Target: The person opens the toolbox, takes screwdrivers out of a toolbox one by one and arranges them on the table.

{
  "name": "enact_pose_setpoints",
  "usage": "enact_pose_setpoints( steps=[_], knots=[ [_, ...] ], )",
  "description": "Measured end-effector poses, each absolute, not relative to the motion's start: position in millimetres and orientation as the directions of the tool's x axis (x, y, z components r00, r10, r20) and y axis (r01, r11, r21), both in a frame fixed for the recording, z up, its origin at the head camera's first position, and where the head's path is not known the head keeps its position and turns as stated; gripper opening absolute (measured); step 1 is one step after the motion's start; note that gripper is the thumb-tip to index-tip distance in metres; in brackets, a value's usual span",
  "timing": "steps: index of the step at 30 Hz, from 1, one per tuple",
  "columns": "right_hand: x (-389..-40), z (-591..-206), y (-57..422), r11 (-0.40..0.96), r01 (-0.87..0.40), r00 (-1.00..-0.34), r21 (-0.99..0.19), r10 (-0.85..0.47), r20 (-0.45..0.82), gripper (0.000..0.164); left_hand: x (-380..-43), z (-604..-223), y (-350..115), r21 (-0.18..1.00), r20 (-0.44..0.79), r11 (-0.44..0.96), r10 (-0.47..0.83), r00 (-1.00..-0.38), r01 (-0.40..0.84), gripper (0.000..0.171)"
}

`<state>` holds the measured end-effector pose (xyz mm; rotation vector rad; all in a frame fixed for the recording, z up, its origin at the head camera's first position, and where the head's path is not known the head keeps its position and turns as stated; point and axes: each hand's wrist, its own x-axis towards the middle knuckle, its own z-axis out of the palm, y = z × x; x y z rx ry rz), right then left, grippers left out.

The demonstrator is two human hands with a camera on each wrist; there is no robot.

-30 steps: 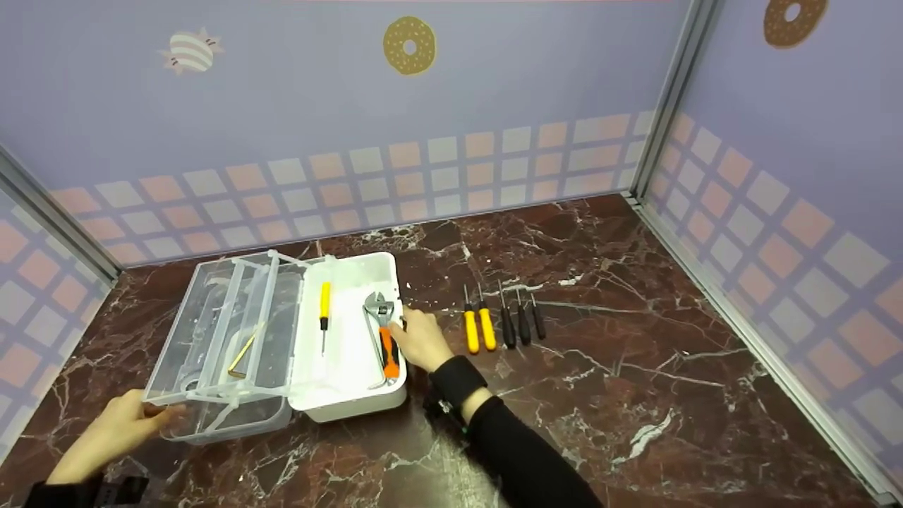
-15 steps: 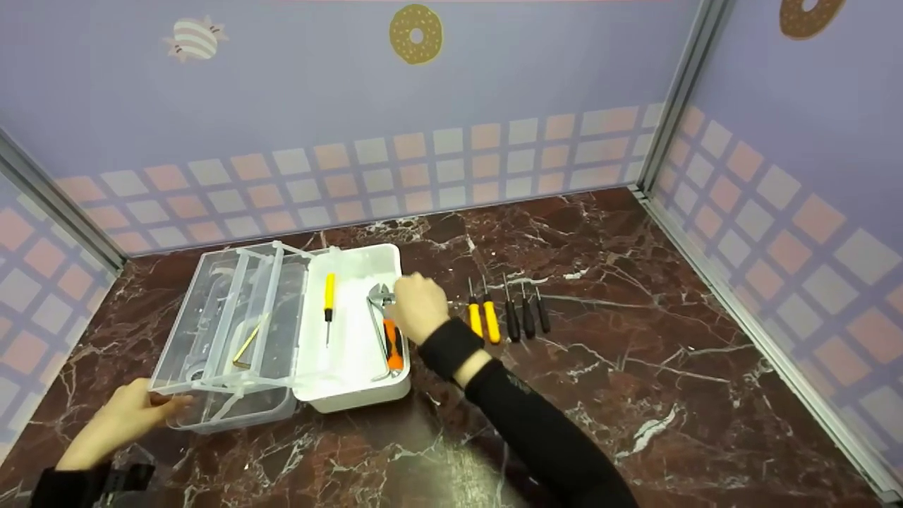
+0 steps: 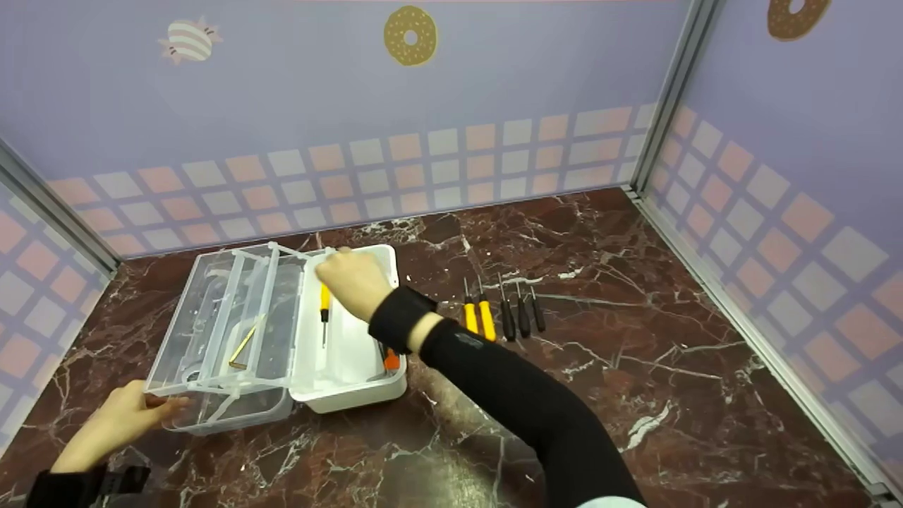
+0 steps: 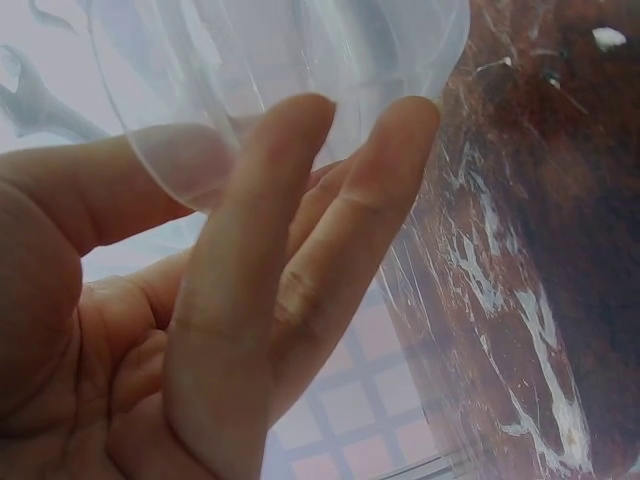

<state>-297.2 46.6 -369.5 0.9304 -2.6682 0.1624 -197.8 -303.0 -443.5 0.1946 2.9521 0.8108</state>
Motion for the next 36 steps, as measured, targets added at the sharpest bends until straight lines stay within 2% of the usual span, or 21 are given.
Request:
enact_pose_setpoints(
  steps=[8, 11, 23, 32, 36],
  knots=[
    [-302.9, -367.8, 17.4, 0.717, -0.685, -0.686, 0.130, -0.695, 0.217, 0.027, -198.2, -442.9, -305.0, 0.516, -0.054, 0.851, 0.143, -0.988, 0.095, 0.019],
    [-302.7, -371.5, 7.8, 0.707, -0.693, -0.679, 0.140, -0.705, 0.204, 0.025, -198.0, -443.1, -306.3, 0.515, -0.050, 0.852, 0.141, -0.989, 0.096, 0.018],
    [-299.2, -390.3, -12.9, 0.778, -0.609, -0.756, 0.153, -0.628, 0.184, 0.020, -198.1, -441.8, -305.4, 0.505, -0.053, 0.857, 0.149, -0.987, 0.102, 0.018],
    [-302.1, -393.0, -20.0, 0.803, -0.573, -0.785, 0.162, -0.595, 0.171, 0.018, -197.3, -441.8, -305.3, 0.533, -0.039, 0.840, 0.147, -0.988, 0.104, 0.017],
    [-304.4, -398.1, -20.6, 0.796, -0.577, -0.781, 0.182, -0.603, 0.160, 0.012, -196.9, -443.1, -304.2, 0.545, -0.058, 0.834, 0.136, -0.989, 0.083, 0.017]
  ],
)
